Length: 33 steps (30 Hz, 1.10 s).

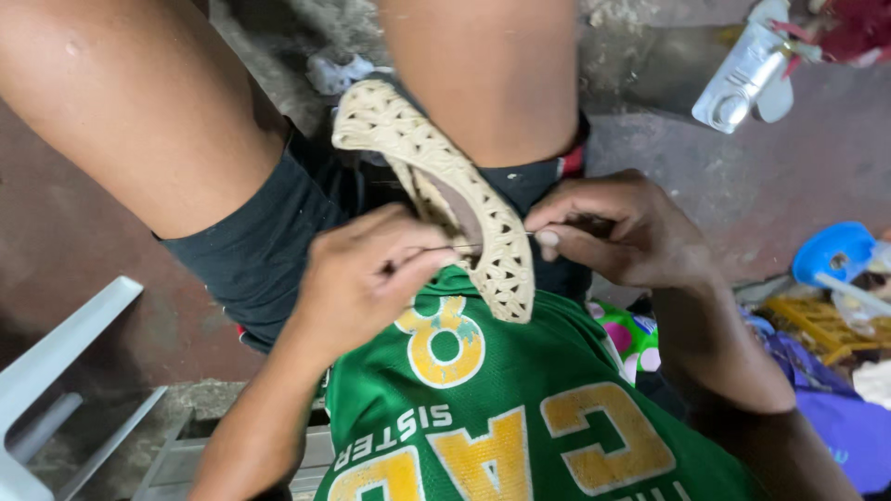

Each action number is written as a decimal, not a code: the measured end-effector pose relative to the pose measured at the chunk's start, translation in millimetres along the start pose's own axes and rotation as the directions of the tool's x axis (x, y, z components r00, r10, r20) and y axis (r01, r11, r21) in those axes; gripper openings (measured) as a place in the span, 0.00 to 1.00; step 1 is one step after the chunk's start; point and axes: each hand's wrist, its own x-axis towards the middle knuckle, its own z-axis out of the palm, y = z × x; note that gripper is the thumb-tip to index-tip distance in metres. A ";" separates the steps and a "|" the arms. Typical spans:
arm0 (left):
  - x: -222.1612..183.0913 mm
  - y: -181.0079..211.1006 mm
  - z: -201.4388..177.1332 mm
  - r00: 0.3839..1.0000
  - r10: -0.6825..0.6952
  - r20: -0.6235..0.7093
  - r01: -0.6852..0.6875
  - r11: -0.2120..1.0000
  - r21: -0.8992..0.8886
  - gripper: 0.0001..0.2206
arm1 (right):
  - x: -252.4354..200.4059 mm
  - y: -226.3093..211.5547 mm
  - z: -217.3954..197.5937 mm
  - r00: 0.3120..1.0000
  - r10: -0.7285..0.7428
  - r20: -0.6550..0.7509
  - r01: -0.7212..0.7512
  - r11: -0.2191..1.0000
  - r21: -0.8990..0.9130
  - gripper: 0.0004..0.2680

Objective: The person stitches the upper part of a shoe to its sole using a needle and thread by hand, pulling the thread tight through pre-made holes and trimming it.

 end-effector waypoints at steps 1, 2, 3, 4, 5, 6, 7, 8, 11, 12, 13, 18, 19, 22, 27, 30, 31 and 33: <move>-8.0 -4.4 -5.0 1.000 -0.006 -0.019 0.004 0.994 -0.108 0.05 | 0.6 -0.9 0.9 1.000 -0.007 -0.002 0.007 1.000 -0.003 0.05; -16.6 -9.6 -10.8 0.999 -0.014 -0.037 0.006 0.977 -0.214 0.06 | 1.6 -2.1 2.1 1.000 -0.013 -0.005 0.013 1.000 -0.005 0.05; -23.6 -15.2 -13.8 0.997 -0.031 -0.064 0.010 0.950 -0.312 0.07 | 6.4 -2.4 2.3 1.000 -0.028 0.004 0.028 1.000 -0.005 0.04; -28.3 -21.0 -13.6 0.995 -0.040 -0.089 -0.017 0.827 -0.561 0.08 | 11.3 -2.9 2.0 0.999 -0.045 0.012 0.045 0.999 -0.019 0.05; -32.5 -26.0 -13.9 0.994 -0.054 -0.099 -0.042 0.640 -0.768 0.09 | 12.9 -3.7 4.4 0.998 -0.055 0.010 0.055 0.998 -0.028 0.05; -35.1 -29.3 -13.6 0.992 -0.073 -0.105 -0.067 0.402 -0.913 0.10 | 14.0 -5.0 6.8 0.998 -0.065 0.007 0.065 0.997 -0.036 0.05; -34.7 -30.6 -11.4 0.989 -0.129 -0.079 -0.026 0.368 -0.930 0.10 | 16.1 -6.8 7.0 0.998 -0.063 0.012 0.063 0.997 -0.051 0.05; -32.6 -29.9 -8.3 0.982 -0.184 -0.049 0.014 0.330 -0.944 0.10 | 17.9 -9.4 7.1 0.998 -0.061 0.017 0.062 0.996 -0.065 0.05; -19.7 -21.2 3.1 0.936 -0.352 0.004 0.264 0.695 -0.669 0.12 | 20.8 -19.5 8.4 0.998 -0.048 0.033 0.052 0.991 -0.122 0.05; -14.0 -17.1 7.4 0.913 -0.409 -0.006 0.363 0.818 -0.446 0.14 | 20.8 -23.0 9.3 0.999 -0.041 0.036 0.046 0.989 -0.141 0.05; -10.6 -13.1 9.5 0.923 -0.384 0.016 0.358 0.845 -0.397 0.13 | 19.9 -26.6 11.4 0.997 -0.070 0.026 0.074 0.978 -0.197 0.06; 0.4 -4.3 4.3 0.930 -0.317 0.186 0.363 0.872 -0.329 0.07 | 19.7 -43.8 20.6 0.994 -0.113 0.007 0.105 0.899 -0.425 0.06; 1.6 -4.4 1.9 0.919 -0.336 0.206 0.389 0.857 -0.337 0.07 | 21.2 -47.5 20.6 0.993 -0.114 0.002 0.103 0.893 -0.438 0.07; 3.3 -6.8 -5.2 0.897 -0.365 0.249 0.436 0.821 -0.368 0.08 | 25.8 -58.0 19.9 0.993 -0.117 -0.001 0.103 0.880 -0.464 0.07; 2.5 -9.8 -6.8 0.885 -0.370 0.281 0.463 0.758 -0.459 0.08 | 29.0 -70.2 19.4 0.984 -0.175 -0.001 0.153 0.864 -0.479 0.07; 3.9 -10.0 -8.2 0.872 -0.395 0.290 0.486 0.770 -0.414 0.07 | 33.0 -75.8 20.8 0.986 -0.168 0.003 0.147 0.857 -0.494 0.09; 4.5 -9.6 -8.4 0.863 -0.411 0.295 0.503 0.763 -0.407 0.06 | 34.1 -77.7 20.6 0.985 -0.169 0.014 0.154 0.856 -0.494 0.09; 6.1 -9.2 -8.6 0.842 -0.444 0.307 0.537 0.747 -0.393 0.05 | 36.1 -81.3 19.6 0.985 -0.171 0.036 0.167 0.855 -0.492 0.10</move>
